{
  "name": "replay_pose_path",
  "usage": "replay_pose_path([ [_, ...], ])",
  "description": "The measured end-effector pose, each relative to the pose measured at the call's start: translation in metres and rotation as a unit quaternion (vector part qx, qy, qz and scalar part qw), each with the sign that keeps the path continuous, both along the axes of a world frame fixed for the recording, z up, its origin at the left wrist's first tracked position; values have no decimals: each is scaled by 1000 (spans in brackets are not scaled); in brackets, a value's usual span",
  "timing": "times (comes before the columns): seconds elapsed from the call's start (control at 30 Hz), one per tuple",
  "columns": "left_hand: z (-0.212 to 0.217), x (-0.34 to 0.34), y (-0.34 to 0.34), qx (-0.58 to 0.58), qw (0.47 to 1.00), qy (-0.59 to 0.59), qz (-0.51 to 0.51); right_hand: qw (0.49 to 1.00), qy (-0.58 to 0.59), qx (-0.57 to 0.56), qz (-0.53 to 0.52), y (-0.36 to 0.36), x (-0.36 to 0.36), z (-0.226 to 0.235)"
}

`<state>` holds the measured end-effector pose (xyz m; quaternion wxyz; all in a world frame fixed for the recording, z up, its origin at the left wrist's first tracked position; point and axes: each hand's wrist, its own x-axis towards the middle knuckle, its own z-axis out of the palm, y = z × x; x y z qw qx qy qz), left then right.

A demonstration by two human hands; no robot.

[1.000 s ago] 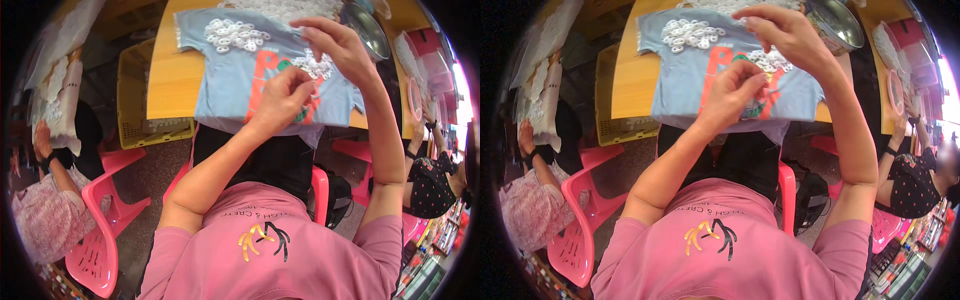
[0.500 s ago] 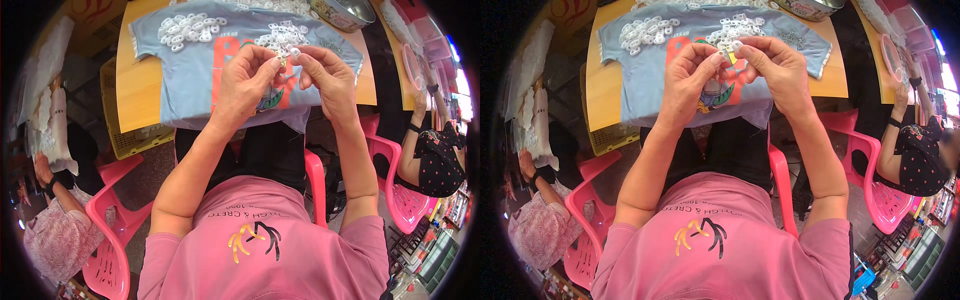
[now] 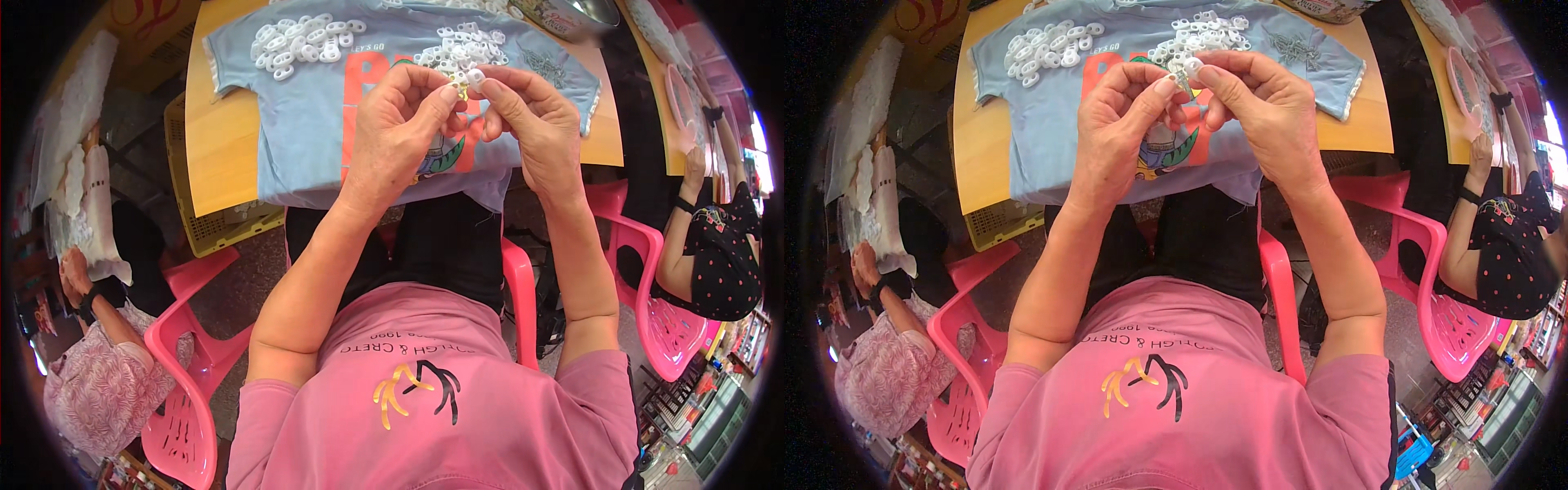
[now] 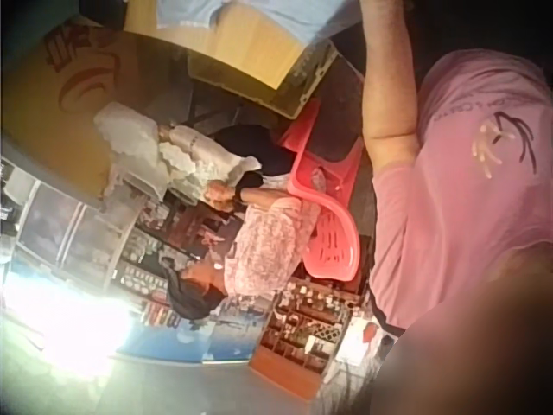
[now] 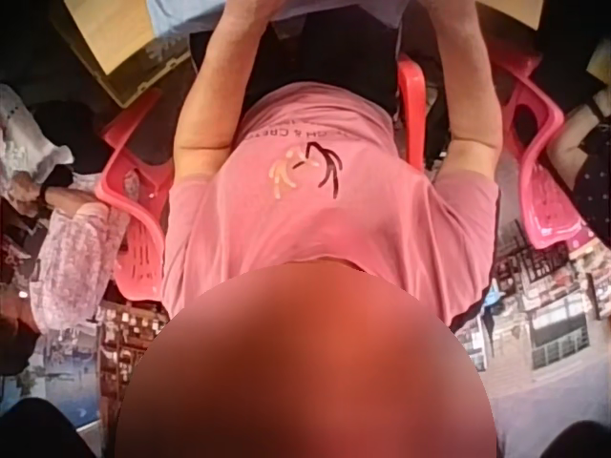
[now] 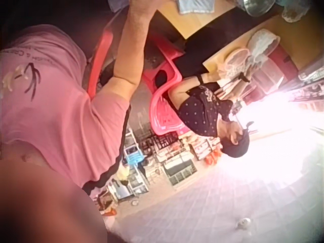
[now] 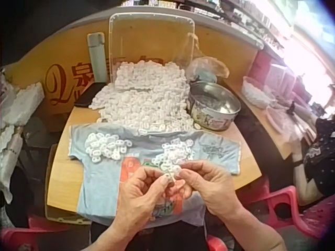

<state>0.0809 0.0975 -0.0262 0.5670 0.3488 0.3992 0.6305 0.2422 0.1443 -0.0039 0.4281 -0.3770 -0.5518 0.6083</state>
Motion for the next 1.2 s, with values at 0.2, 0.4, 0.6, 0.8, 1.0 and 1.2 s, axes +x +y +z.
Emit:
replay_pose_path([
  [0.2, 1, 1, 0, -5, 1000, 4, 7, 998, -31, 50, -1, -1, 0, -2],
  [0.4, 0, 3, 1, -5, 1000, 20, 12, 982, -126, 140, -28, -7, -5, 3],
  [0.6, 0, 5, 1, -8, 1000, -2, 19, 990, -100, 87, -36, -10, -9, -2],
  [0.8, -1, 4, 1, -10, 1000, 1, 25, 993, -76, 72, -54, -11, -13, 0],
  [1.0, -1, -2, 2, -18, 1000, -6, -1, 984, -103, 140, -22, -6, -11, 0],
  [1.2, -3, -2, 1, -25, 999, -36, 7, 989, -74, 124, -42, -10, -20, -7],
])
